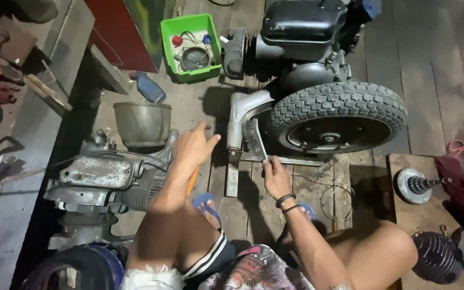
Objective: The person sits on the floor and uses a metal file to smooth a metal component attached to a small engine. They then use a wire brush to clean the same area. Finally, they pick up and inspect a circular metal part from a nearby table.
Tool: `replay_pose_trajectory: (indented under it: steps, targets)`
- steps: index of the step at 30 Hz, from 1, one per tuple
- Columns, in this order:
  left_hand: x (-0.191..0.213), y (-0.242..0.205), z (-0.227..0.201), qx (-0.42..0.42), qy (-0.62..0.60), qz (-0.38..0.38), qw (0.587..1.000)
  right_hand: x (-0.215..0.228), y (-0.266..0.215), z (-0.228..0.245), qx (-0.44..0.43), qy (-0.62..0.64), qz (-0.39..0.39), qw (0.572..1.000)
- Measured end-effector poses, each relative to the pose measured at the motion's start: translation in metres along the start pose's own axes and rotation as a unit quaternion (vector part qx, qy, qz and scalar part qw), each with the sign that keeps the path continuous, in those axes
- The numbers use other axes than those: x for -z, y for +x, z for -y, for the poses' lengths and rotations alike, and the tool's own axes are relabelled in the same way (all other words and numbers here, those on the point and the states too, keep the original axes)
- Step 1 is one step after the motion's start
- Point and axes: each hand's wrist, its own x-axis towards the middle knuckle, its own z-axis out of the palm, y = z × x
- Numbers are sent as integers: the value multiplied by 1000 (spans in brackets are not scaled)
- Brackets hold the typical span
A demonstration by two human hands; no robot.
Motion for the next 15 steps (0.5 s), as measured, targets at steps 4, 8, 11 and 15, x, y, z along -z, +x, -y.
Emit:
replay_pose_trajectory:
  steps: [4, 8, 11, 15]
  targets:
    - [22, -16, -15, 7, -63, 12, 998, 12, -5, 41, 35, -26, 6, 999]
    - [41, -31, -24, -16, -66, 11, 998, 6, 31, 69, 106, -76, 3, 991]
    - [46, -34, -27, -18, -65, 10, 998, -3, 66, 71, 129, -99, -35, 986]
    - [37, -26, -20, -5, -66, 15, 998, -2, 33, 67, 95, -83, 8, 992]
